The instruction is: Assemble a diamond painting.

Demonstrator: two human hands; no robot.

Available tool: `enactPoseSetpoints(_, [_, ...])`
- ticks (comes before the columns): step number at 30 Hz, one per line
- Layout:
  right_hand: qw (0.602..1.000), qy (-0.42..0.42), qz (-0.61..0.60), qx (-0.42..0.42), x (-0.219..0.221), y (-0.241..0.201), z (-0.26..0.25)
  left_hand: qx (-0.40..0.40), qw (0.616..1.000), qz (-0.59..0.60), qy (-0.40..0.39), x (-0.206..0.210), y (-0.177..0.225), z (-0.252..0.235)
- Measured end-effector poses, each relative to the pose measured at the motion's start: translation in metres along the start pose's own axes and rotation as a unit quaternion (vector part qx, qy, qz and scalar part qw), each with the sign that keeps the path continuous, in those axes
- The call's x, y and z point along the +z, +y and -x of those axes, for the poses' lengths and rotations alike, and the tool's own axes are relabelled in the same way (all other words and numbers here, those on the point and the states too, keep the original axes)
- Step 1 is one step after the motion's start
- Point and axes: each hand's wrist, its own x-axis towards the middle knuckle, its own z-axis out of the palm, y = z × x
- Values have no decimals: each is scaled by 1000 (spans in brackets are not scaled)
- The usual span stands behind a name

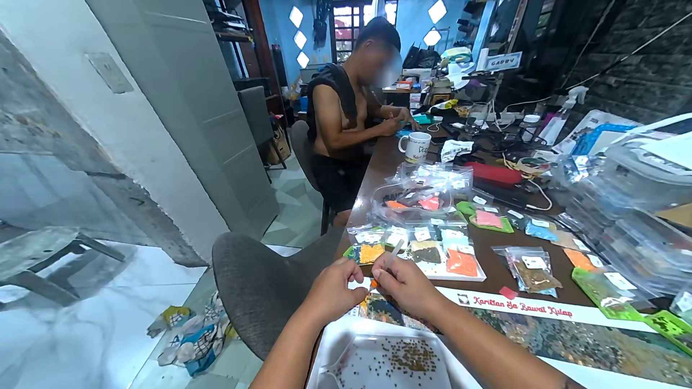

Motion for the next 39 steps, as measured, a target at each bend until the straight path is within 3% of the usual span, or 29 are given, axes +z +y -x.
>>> enactPoseSetpoints(19, [996,-14,48,70,-1,-18,-8,-17,1000,10,-9,-1,2,-1])
enactPoseSetpoints(30, [986,-128,88,65,-14,-27,-24,-21,1000,9,-13,-1,1,-2])
enactPoseSetpoints(39, [987,-104,105,56,-12,-24,-14,-16,1000,14,-7,0,1,-1])
